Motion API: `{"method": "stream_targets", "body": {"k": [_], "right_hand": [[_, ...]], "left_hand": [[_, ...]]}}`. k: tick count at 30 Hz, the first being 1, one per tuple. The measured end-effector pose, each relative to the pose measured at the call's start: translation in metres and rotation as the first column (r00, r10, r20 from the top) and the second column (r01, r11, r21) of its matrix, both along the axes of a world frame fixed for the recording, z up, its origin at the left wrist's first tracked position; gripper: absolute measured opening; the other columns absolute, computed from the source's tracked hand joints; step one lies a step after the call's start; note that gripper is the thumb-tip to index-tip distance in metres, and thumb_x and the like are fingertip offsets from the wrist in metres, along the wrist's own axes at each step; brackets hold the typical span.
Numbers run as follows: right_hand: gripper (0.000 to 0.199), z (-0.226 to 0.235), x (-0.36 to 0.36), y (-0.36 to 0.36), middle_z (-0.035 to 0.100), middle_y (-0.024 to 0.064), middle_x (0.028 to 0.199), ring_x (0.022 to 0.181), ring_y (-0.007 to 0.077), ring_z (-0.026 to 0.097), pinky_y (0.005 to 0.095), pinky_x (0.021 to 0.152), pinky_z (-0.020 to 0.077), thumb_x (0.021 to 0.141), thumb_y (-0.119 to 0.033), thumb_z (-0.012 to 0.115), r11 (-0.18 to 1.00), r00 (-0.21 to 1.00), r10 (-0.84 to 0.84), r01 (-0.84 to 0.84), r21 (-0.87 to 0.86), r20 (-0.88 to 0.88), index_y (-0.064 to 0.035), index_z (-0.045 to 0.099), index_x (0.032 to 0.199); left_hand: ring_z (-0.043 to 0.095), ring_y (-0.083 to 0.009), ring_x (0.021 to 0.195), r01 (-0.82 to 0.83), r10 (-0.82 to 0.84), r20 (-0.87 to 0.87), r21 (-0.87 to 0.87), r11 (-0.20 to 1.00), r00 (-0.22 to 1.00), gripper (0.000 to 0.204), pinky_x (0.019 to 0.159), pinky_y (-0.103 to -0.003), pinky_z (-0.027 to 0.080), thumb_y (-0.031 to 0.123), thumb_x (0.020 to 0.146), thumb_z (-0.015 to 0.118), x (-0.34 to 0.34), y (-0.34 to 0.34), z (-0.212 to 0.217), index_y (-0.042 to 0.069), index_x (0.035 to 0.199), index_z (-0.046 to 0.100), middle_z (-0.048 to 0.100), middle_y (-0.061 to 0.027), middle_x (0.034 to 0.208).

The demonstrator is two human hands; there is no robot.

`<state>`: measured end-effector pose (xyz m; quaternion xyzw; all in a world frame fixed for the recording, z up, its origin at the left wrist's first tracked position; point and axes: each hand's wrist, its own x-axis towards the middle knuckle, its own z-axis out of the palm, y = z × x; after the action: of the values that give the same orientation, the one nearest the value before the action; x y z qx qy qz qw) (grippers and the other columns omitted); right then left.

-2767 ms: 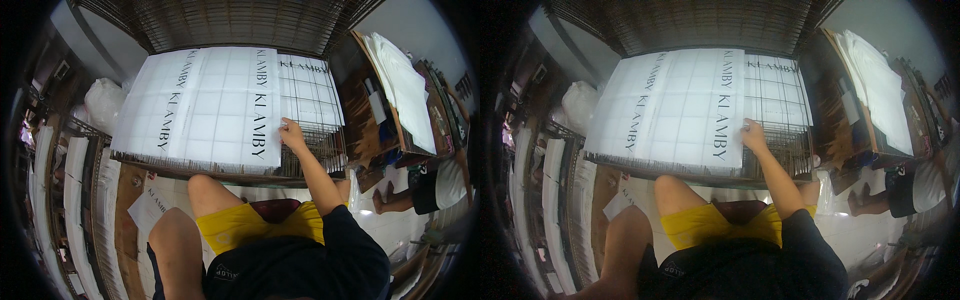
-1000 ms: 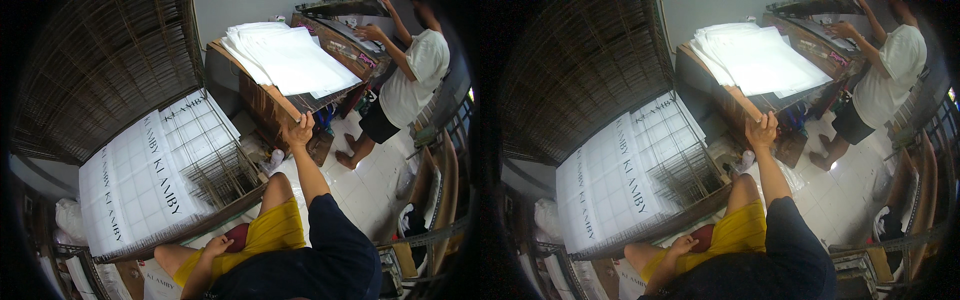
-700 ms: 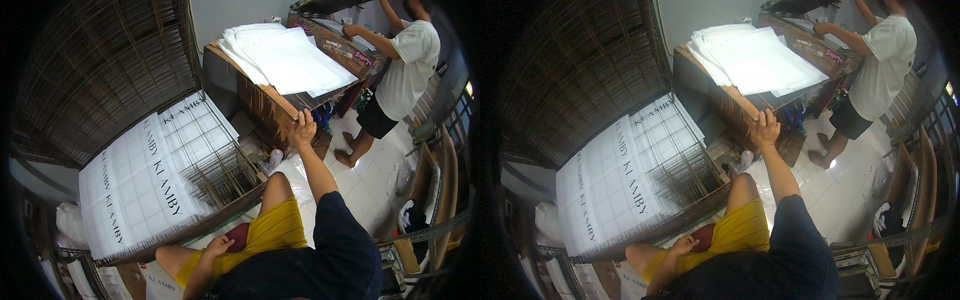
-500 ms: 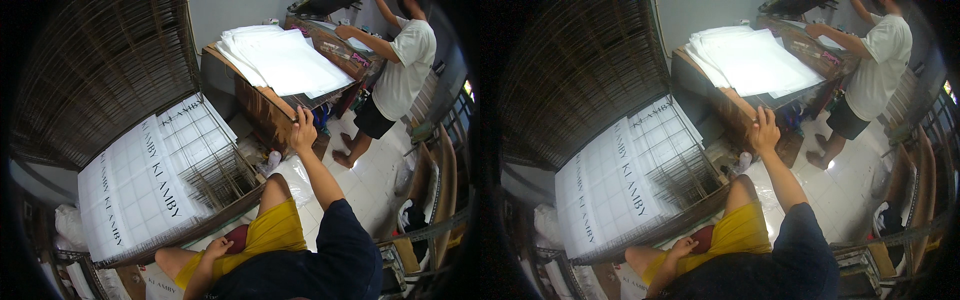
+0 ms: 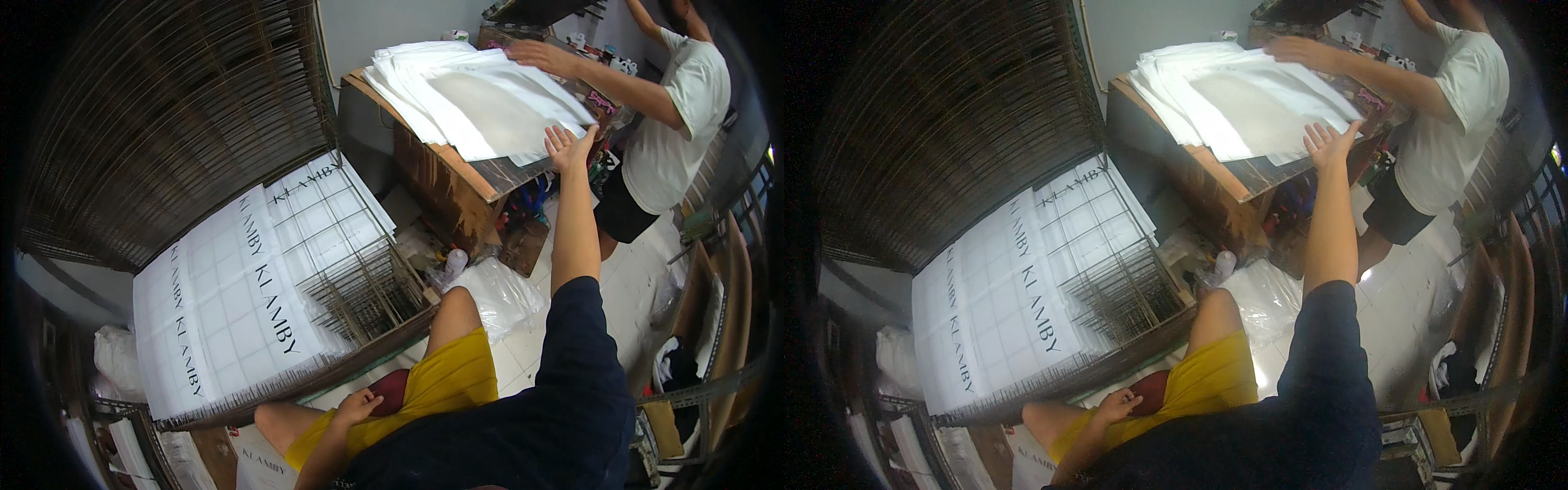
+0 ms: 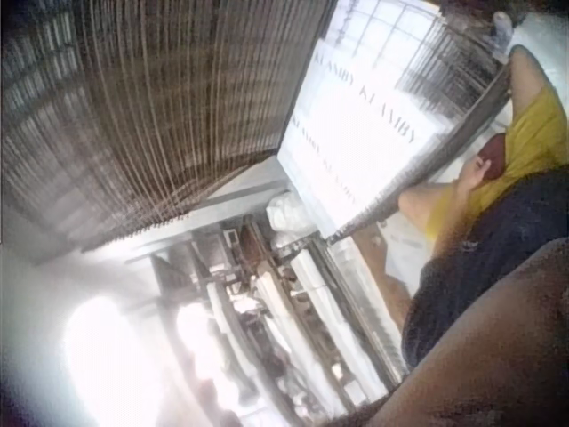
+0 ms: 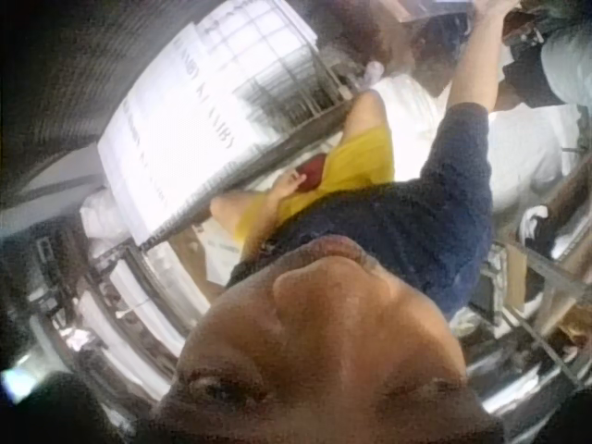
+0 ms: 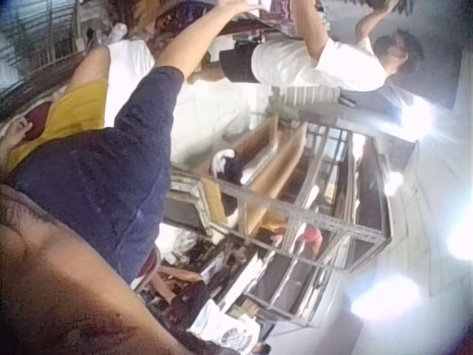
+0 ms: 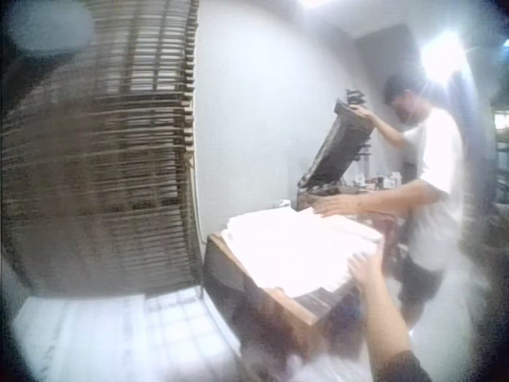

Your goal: The person repeatedly picks up white sheets of paper from a table and places them into a wire rack. The task is performed one sheet at a time in a repetitive loop.

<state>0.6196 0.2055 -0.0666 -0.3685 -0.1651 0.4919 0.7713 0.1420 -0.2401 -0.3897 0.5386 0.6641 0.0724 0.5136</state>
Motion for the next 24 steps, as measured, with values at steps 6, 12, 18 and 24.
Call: {"method": "stream_targets", "body": {"k": [6,12,18,24], "right_hand": [[0.046,-0.034,-0.003,0.04,0.049,0.0166,0.119,0.101,0.0306,0.055,0.0432,0.083,0.049,0.093,-0.039,0.044,0.968,0.989,-0.144,0.138,-0.208,-0.016,-0.0033,0.042,0.121],[0.035,-0.066,-0.036,-0.013,0.05,0.0161,0.118,0.103,0.0305,0.055,0.0439,0.083,0.0483,0.096,-0.02,0.037,1.0,0.993,0.028,-0.027,-0.006,0.115,0.0011,0.039,0.123],[0.038,-0.075,-0.116,-0.125,0.053,0.0136,0.115,0.099,0.0266,0.057,0.0342,0.076,0.051,0.097,-0.027,0.04,0.984,0.986,0.145,-0.152,0.092,0.08,0.0013,0.042,0.123],[0.041,-0.092,-0.137,-0.182,0.056,0.0131,0.11,0.094,0.0244,0.059,0.0324,0.072,0.0515,0.097,-0.03,0.041,0.985,0.988,0.136,-0.142,0.096,0.067,0.0018,0.043,0.122]], "left_hand": [[0.057,-0.0184,0.066,-0.044,0.041,0.039,0.092,0.995,0.998,0.039,0.061,-0.03,0.046,0.042,0.081,0.066,0.009,0.001,0.024,0.004,0.087,0.058,0.06,-0.008,0.071],[0.054,-0.016,0.064,-0.031,-0.064,0.245,0.366,0.93,0.967,0.031,0.061,-0.029,0.046,0.033,0.083,0.068,0.059,0.039,0.113,0.005,0.085,0.055,0.056,-0.0055,0.071],[0.052,-0.0103,0.089,-0.227,-0.086,0.688,0.351,0.909,0.72,0.04,0.076,-0.025,0.043,0.034,0.09,0.057,0.118,0.184,0.187,0.007,0.119,0.048,0.055,-0.0023,0.106],[0.053,-0.0118,0.081,-0.533,0.363,0.839,-0.107,0.84,0.405,0.041,0.064,-0.025,0.042,0.043,0.093,0.047,0.149,0.28,0.247,0.008,0.115,0.049,0.057,-0.0035,0.1]]}}
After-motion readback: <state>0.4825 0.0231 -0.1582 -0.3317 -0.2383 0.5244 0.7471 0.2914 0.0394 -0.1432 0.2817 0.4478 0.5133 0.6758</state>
